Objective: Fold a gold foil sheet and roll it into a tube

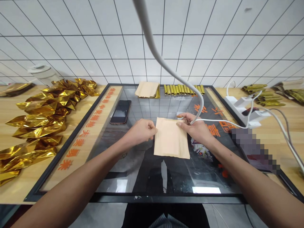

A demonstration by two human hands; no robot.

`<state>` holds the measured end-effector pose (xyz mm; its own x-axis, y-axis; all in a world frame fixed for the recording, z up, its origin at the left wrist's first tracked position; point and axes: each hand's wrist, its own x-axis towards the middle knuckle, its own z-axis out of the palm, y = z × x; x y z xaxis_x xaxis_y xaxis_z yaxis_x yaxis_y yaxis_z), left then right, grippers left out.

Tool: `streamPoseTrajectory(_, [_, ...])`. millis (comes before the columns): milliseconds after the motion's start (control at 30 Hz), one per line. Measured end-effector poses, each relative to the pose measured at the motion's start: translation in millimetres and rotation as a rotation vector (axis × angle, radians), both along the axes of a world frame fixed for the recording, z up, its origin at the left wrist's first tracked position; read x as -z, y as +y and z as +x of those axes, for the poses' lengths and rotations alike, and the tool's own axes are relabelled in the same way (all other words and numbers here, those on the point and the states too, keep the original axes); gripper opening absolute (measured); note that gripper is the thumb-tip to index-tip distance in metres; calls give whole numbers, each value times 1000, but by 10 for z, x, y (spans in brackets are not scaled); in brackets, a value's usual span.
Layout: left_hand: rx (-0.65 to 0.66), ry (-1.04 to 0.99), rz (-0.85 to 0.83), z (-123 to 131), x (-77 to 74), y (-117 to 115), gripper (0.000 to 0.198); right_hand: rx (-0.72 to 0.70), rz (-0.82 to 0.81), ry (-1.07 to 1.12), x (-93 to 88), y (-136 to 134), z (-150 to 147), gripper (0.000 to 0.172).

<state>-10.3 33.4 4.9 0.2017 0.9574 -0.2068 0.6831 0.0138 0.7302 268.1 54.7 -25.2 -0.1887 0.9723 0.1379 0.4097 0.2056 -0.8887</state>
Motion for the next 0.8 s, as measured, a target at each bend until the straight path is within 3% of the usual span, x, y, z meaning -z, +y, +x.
streamPoseTrajectory(133, [24, 336, 449, 64, -69, -110, 12, 31, 85, -130, 27, 10, -27, 36])
streamPoseTrajectory(233, [358, 344, 678, 156, 9, -177, 26, 24, 179, -171, 31, 39, -41, 35])
streamPoseTrajectory(300, [522, 343, 683, 211, 81, -206, 29, 15, 208, -175, 27, 67, -36, 34])
streamPoseTrajectory(367, [576, 355, 622, 249, 125, -231, 29, 16, 221, -205, -2, 73, -28, 33])
streamPoseTrajectory(567, [528, 400, 568, 284, 142, -337, 47, 0, 459, -481, -245, -282, -247, 51])
streamPoseTrajectory(667, [478, 420, 549, 289, 213, -354, 56, -197, 438, -544, -315, -575, -540, 57])
streamPoseTrajectory(800, [428, 476, 549, 304, 370, -379, 60, -238, 363, -659, -406, -903, -878, 63])
